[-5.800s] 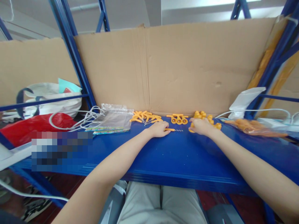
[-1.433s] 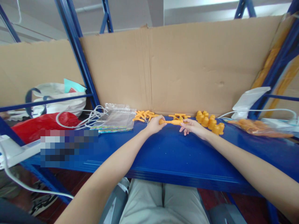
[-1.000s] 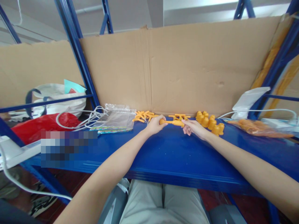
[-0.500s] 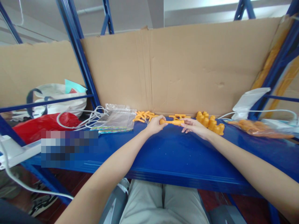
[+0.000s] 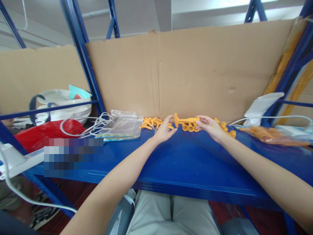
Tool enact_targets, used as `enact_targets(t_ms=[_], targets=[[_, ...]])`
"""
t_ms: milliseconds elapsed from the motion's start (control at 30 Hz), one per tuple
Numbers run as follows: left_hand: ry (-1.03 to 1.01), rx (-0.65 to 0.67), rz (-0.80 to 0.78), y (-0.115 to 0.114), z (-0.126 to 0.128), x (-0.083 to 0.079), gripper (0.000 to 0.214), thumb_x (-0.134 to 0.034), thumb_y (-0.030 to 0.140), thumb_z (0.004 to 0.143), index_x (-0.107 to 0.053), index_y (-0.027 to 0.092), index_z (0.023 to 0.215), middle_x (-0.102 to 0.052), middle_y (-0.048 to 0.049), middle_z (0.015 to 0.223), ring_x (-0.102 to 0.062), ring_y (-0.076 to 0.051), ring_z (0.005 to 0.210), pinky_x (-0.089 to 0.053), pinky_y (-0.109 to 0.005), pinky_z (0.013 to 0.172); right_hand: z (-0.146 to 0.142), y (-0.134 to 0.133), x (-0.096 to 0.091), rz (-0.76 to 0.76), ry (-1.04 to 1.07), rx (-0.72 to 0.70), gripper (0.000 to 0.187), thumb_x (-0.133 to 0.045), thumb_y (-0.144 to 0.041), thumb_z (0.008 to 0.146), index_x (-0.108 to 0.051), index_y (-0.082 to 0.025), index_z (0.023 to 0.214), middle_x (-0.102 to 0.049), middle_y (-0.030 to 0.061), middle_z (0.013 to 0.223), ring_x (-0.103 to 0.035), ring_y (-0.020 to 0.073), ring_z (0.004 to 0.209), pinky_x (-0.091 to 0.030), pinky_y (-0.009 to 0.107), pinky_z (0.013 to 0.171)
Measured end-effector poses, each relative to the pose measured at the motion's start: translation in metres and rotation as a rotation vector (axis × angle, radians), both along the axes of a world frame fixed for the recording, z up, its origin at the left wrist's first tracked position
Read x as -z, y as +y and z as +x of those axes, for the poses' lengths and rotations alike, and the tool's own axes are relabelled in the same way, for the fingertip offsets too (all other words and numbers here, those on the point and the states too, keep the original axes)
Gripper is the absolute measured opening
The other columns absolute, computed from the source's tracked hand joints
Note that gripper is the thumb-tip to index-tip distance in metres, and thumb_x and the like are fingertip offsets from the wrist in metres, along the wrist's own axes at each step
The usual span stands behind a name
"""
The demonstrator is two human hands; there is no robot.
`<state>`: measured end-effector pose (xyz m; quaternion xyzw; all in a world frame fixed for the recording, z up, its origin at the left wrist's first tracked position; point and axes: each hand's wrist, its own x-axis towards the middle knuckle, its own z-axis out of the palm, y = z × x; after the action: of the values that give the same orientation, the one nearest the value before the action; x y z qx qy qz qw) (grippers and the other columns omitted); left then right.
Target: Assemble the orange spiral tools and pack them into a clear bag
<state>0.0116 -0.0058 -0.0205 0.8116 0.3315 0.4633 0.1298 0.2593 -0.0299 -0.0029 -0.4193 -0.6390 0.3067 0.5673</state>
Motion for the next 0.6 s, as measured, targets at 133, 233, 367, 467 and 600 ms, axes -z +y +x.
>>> enact_targets(t_ms=[133,233,367,467,600], targets=[[0.11,-0.028,0.0,0.002,-0.003,0.001,0.049,-0.061,0.021,0.079,-0.045,0.019,0.126,-0.058,-0.0086,0.115,-0.049,-0.005,0.056,-0.051,-0.027,0.07,0.019,0.013,-0.011,0.152,-0.192,0.315,0.045,-0.065,-0.044,0.076,-0.056,-0.023,0.115,-0.063,0.0087,0.115,-0.066,0.0215,0.088,-0.054,0.036,0.076],[0.191,-0.021,-0.008,0.003,-0.003,0.001,0.038,-0.06,0.02,0.079,-0.052,0.018,0.116,-0.061,-0.0073,0.109,-0.055,-0.009,0.064,-0.052,-0.03,0.074,0.027,0.017,-0.017,0.172,-0.521,0.51,0.038,-0.058,-0.033,0.082,-0.055,-0.021,0.119,-0.062,0.0111,0.119,-0.063,0.0259,0.098,-0.05,0.04,0.087],[0.238,-0.025,-0.027,0.003,-0.002,0.0,0.03,-0.059,0.02,0.079,-0.056,0.018,0.109,-0.064,-0.0044,0.098,-0.061,-0.014,0.076,-0.052,-0.03,0.077,0.026,0.019,-0.015,0.209,-0.965,0.579,0.033,-0.046,-0.02,0.086,-0.055,-0.019,0.119,-0.06,0.0137,0.12,-0.058,0.0287,0.107,-0.044,0.04,0.092],[0.251,-0.039,-0.039,0.002,-0.001,-0.001,0.028,-0.059,0.019,0.079,-0.057,0.018,0.107,-0.065,-0.004,0.095,-0.063,-0.015,0.08,-0.051,-0.029,0.076,0.021,0.02,-0.005,0.169,-1.237,0.552,0.035,-0.04,-0.014,0.087,-0.055,-0.017,0.118,-0.06,0.0156,0.116,-0.059,0.0297,0.103,-0.043,0.043,0.089],[0.262,-0.044,-0.047,0.002,-0.001,0.0,0.029,-0.058,0.019,0.079,-0.057,0.018,0.109,-0.065,-0.0036,0.094,-0.063,-0.015,0.079,-0.051,-0.028,0.075,0.013,0.023,0.01,0.113,-1.332,0.509,0.042,-0.034,-0.005,0.084,-0.053,-0.014,0.12,-0.06,0.0186,0.116,-0.06,0.0301,0.1,-0.044,0.043,0.088]])
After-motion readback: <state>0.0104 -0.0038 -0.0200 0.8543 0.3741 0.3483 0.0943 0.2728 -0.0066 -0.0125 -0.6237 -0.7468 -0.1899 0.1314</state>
